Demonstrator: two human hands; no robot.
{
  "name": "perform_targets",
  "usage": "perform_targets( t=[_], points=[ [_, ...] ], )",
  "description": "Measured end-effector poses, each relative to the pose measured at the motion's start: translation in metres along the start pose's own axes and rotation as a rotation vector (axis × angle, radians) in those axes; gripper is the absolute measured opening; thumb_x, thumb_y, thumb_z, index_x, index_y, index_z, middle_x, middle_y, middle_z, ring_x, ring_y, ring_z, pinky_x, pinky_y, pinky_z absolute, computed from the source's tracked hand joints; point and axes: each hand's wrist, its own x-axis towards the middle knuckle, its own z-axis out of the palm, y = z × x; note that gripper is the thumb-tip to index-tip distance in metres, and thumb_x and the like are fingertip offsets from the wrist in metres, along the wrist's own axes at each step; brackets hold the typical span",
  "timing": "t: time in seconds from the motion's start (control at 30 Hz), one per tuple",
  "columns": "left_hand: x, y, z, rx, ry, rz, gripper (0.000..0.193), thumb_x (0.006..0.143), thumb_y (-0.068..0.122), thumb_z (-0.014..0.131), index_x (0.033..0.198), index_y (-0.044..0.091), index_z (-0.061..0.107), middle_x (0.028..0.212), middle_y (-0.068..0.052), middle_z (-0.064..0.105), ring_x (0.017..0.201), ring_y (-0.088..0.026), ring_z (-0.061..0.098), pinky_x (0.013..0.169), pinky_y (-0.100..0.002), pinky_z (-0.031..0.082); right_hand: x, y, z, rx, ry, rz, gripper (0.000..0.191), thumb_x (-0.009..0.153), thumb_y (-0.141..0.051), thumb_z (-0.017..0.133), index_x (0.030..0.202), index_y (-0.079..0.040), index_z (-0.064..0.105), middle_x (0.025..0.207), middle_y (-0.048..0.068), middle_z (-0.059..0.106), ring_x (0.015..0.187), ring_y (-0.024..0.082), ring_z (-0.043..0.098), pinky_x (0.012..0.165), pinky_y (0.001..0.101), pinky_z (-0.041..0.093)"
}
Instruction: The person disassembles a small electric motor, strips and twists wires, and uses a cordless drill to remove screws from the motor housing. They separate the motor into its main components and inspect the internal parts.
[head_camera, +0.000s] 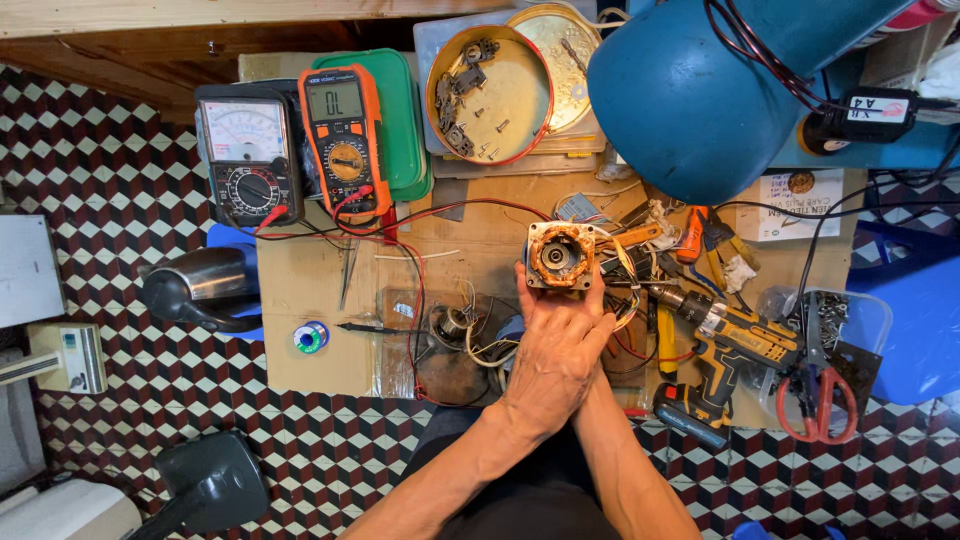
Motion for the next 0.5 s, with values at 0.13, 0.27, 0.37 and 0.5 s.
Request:
perform_targets(
  t=[0.13, 0.27, 0.37, 0.5],
  points=[
    [0.0, 0.006, 0.0, -0.051, -0.074, -0.05, 0.046, 0.093, 0.011, 0.067, 0.134, -0.005, 0.059, 0.119, -0.017, 0.063, 0.106, -0.031, 0.059, 0.095, -0.043, 0.045, 0.006, -0.005, 0.002, 0.076, -0.112, 0.007, 0.063, 0.1, -0.042, 0.066, 0.149, -0.006, 0.048, 0.141, 0.02, 0.059, 0.128, 0.044, 0.056, 0.11, 0.0553, 0.05],
    [-0.002, 0.013, -0.005, -0.109, -0.097, -0.07, 0.061, 0.091, 0.012, 0.074, 0.144, -0.007, 0.053, 0.131, -0.018, 0.06, 0.118, -0.033, 0.057, 0.105, -0.043, 0.045, 0.007, -0.006, 0.006, 0.168, -0.154, 0.01, 0.064, 0.1, -0.04, 0.069, 0.148, -0.003, 0.048, 0.14, 0.021, 0.058, 0.127, 0.044, 0.055, 0.111, 0.0557, 0.049],
    [-0.003, 0.019, -0.007, -0.075, -0.068, -0.043, 0.064, 0.088, 0.015, 0.077, 0.143, -0.004, 0.053, 0.138, -0.017, 0.058, 0.123, -0.032, 0.056, 0.105, -0.044, 0.043, 0.009, -0.008, 0.011, 0.106, -0.142, -0.025, 0.062, 0.1, -0.04, 0.07, 0.147, -0.005, 0.049, 0.141, 0.019, 0.057, 0.128, 0.042, 0.055, 0.111, 0.0536, 0.05],
    [-0.003, 0.023, -0.008, -0.114, -0.093, -0.052, 0.065, 0.088, 0.019, 0.078, 0.144, -0.004, 0.053, 0.14, -0.017, 0.057, 0.127, -0.033, 0.055, 0.104, -0.043, 0.044, 0.009, -0.012, 0.013, 0.07, -0.09, -0.05, 0.062, 0.098, -0.041, 0.07, 0.146, -0.008, 0.049, 0.142, 0.015, 0.057, 0.129, 0.039, 0.056, 0.111, 0.054, 0.05]
  ],
)
